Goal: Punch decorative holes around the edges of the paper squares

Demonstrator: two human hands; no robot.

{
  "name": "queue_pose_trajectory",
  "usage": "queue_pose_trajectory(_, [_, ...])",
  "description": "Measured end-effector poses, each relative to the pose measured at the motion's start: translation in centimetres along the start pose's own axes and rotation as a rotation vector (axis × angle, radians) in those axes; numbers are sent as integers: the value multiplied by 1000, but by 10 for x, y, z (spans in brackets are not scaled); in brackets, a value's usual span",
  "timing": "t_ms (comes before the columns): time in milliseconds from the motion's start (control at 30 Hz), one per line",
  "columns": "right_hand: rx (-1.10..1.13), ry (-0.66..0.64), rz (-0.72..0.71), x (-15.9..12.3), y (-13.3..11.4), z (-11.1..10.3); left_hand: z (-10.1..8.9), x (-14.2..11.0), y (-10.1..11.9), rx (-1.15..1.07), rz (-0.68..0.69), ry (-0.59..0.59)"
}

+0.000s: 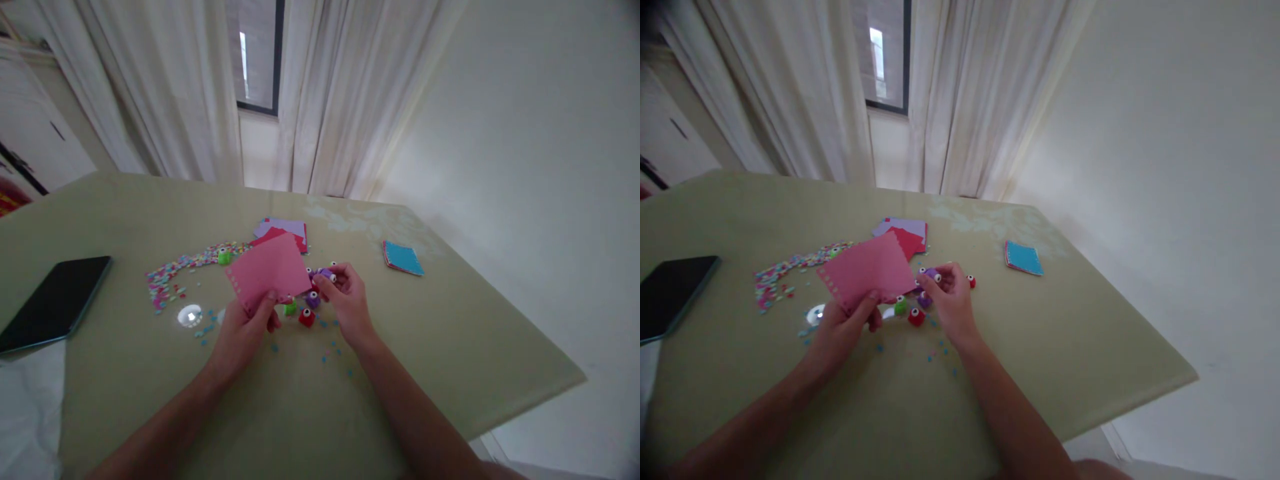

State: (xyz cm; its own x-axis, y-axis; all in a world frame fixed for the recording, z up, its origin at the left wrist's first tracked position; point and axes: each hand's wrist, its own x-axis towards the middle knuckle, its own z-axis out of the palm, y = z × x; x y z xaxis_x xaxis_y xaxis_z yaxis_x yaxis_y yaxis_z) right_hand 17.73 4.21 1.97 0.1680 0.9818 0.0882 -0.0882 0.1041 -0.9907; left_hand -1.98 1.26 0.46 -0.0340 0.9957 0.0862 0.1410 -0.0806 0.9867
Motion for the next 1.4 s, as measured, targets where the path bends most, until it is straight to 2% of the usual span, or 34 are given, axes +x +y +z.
queue_pose_trajectory(133, [110,-67,104,-19,7,6,-1,0,3,-50,-6,-19])
queue_pose_trajectory(233, [132,-142,157,-20,8,12,-3,-2,0,-19,-22,11])
queue_pose_trajectory(433, [266,-151,268,-23,10,10,-7,-5,-6,-43,-64,92])
queue_pose_trajectory(600, [294,-221,345,-26,6,9,-7,-4,-5,-77,-94,136])
queue_pose_trajectory(900, [124,-287,357,-29,6,12,-8,-2,-9,-76,-115,141])
queue_pose_trajectory(1067, [-13,-267,217,-27,6,12,-7,-1,-4,-88,-108,153])
queue_pose_trajectory(1267, [143,-328,295,-28,13,11,-9,-1,-8,-80,-109,164])
queue_pose_trajectory(1400, [148,-339,258,-29,11,11,-10,-2,-10,-89,-103,166])
